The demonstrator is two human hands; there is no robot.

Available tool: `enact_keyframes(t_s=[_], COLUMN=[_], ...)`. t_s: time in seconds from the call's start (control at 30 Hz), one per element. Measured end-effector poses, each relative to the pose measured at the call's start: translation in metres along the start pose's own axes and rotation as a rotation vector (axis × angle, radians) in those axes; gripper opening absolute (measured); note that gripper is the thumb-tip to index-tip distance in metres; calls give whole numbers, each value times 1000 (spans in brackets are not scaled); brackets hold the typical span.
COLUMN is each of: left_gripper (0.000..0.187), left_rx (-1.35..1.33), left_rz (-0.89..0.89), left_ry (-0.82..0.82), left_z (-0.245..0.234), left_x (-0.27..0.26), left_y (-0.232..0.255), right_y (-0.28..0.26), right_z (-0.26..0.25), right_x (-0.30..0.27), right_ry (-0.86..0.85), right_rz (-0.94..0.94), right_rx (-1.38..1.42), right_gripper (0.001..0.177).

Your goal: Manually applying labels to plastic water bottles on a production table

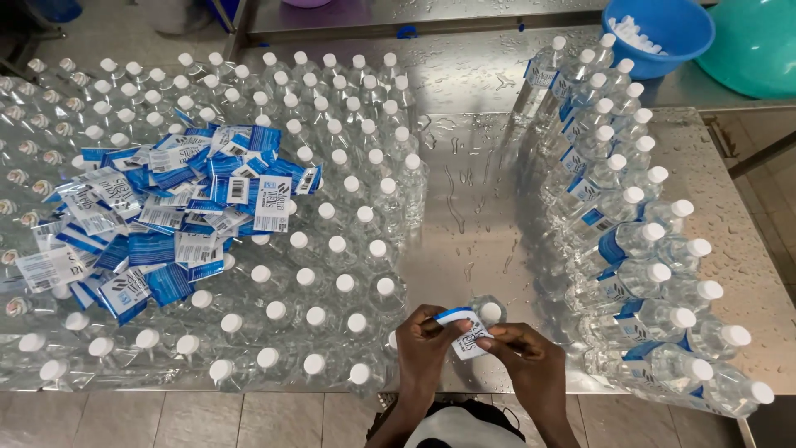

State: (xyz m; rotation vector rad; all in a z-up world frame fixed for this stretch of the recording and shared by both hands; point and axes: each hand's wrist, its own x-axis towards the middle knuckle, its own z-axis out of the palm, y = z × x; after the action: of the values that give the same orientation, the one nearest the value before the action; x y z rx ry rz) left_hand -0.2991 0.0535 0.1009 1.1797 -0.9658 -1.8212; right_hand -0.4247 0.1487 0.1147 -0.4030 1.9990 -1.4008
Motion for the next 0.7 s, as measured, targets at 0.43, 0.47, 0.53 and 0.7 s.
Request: enact_keyframes(t_s=[0.43,0.47,0.53,0.7], left_gripper=[31,33,27,25], left_rx=[319,333,342,319], left_rz=[71,155,123,50], left_ry=[-229,-246,-271,-372], left_z=[-12,-14,-10,8], left_x=[10,12,10,10], left_y=[1,2,8,-6], right_y=[-2,5,15,27], right_z=[-9,-11,-12,-3], right_x=[7,10,9,13], right_ry=[-200,-250,-231,18], right_rz=[-61,-110,-154,-154], right_rx=[-211,-244,-211,25], right_gripper=[30,28,27,29])
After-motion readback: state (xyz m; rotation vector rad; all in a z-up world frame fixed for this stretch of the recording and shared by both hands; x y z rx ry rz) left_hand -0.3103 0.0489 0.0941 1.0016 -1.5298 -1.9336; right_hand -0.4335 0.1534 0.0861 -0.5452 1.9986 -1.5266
